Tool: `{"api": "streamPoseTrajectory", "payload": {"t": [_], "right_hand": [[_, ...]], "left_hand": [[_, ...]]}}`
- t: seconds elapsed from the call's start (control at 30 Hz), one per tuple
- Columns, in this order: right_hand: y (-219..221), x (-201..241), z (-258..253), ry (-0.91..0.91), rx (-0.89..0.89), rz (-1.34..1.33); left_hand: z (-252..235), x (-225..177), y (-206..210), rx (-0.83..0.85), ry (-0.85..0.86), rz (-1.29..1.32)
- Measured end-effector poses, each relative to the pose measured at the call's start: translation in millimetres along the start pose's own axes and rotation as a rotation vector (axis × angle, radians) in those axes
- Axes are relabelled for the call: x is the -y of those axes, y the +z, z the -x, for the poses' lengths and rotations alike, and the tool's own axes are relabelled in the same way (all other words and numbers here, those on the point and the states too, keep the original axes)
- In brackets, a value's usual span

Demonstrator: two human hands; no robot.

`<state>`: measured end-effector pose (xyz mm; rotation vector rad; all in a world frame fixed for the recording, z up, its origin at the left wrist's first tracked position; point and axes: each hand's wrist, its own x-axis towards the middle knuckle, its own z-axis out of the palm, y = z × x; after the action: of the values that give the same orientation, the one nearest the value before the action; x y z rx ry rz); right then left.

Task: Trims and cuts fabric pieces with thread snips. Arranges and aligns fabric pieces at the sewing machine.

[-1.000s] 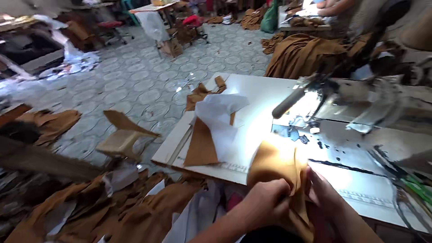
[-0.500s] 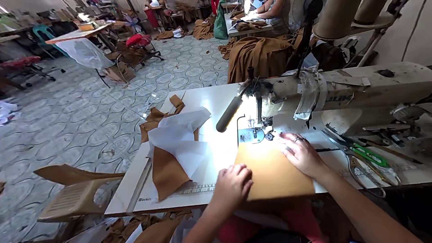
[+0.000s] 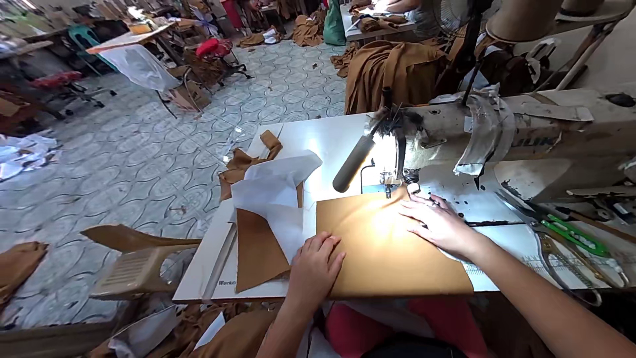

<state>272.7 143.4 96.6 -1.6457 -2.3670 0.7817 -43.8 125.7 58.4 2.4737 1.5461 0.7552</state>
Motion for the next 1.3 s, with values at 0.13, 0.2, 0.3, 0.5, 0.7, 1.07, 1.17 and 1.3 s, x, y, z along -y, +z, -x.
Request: {"api": "streamPoseTrajectory", "payload": {"t": [0.13, 0.2, 0.3, 0.5, 0.7, 1.07, 1.17, 1.3], "right_hand": [[7.7, 0.5, 11.5, -0.067, -0.220, -0.099], [13.8, 16.5, 12.4, -0.136, -0.327, -0.128], [35.5, 56.8, 12.0, -0.218, -0.264, -0.530], [71.3, 98.2, 32.2, -0.142, -0.031, -1.090], [68.3, 81.2, 32.7, -0.054, -0.160, -0.946], [26.6, 44.7, 98.2, -0.250, 0.118, -0.305], [32.4, 53.8, 109.4, -0.321, -0.201, -0.199], [6.9, 73.4, 136.5, -0.448, 0.055, -0.366]], "left_hand": [[-5.5, -3.0, 0.7, -0.054, -0.054, 0.006], [-19.6, -4.9, -7.1, 0.064, -0.185, 0.033], [-23.4, -21.8, -11.8, 0.098, -0.141, 0.205], [22.3, -63.9, 6.4, -0.159, 0.238, 0.944], [7.0, 7.0, -39.4, -0.418, 0.057, 0.379], [-15.9, -7.5, -69.4, 0.723, -0.080, -0.092], [-16.6, -37.0, -55.7, 0.771, 0.152, 0.152], [-44.8, -33.7, -29.4, 0.667, 0.322, 0.128]]}}
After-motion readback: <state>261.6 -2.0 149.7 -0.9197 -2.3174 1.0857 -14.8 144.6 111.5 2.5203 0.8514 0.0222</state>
